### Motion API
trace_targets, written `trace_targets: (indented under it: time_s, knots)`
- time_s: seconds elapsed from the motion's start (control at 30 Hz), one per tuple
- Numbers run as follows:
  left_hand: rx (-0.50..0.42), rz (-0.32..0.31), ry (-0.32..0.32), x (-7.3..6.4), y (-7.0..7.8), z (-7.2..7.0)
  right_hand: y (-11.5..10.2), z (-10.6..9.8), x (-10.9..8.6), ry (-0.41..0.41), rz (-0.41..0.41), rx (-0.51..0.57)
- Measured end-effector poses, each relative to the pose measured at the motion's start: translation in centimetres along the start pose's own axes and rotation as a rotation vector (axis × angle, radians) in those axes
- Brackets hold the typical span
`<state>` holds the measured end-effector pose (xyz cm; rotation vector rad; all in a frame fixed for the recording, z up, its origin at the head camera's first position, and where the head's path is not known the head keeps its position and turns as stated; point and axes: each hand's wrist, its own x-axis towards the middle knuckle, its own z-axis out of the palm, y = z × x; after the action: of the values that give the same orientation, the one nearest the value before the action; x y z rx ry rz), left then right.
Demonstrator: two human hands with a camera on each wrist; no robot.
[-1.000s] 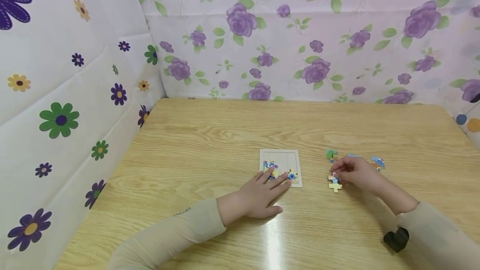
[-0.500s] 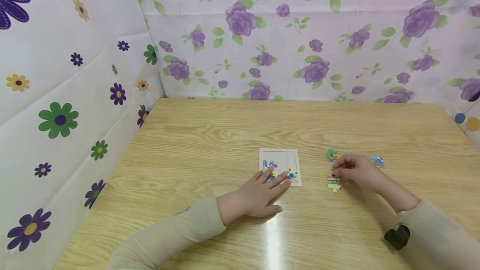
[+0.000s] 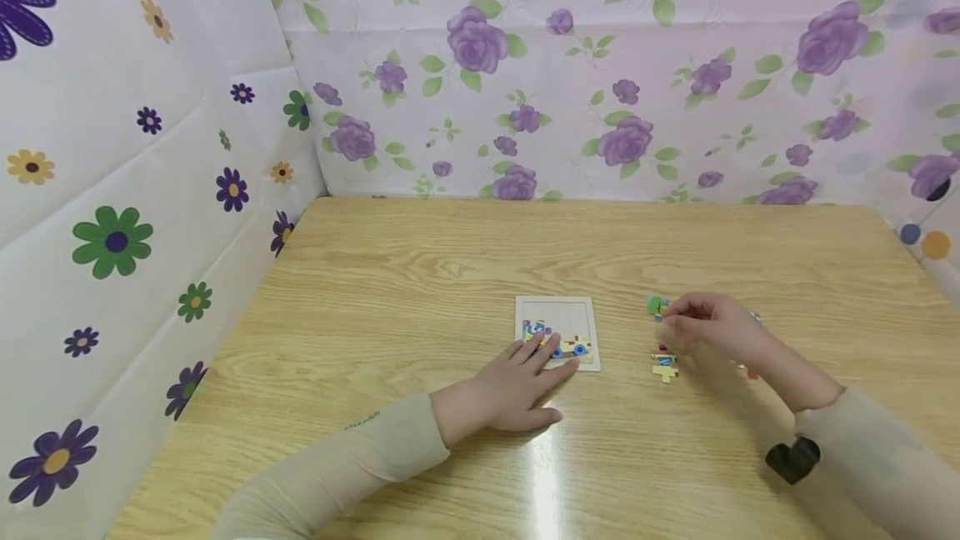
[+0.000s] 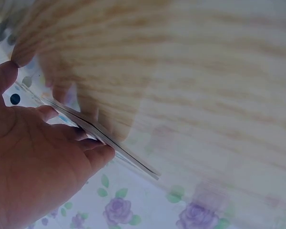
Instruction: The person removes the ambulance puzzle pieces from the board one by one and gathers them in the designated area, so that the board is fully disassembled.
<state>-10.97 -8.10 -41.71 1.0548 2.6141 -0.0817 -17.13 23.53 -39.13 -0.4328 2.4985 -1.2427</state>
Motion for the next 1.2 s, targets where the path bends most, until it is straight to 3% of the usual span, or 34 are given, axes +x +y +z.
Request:
trace_targets:
  time_s: [0.47,0.83,1.2]
  knots:
    - [-0.093,-0.082,-0.026,0.0,-0.2,0.0,-3.1,0.2,1.6,0.017,-0.023,-0.055]
    - [-0.081,-0.155,-0.032,-0.1,0.1,-0.4,-5.3,3.4,3.9,-0.006,-0.092,-0.012]
    - [-0.031,-0.149,-0.024,0.1,0.1,-0.3,-7.1,6.9,5.9,-0.035,-0.188,-0.102]
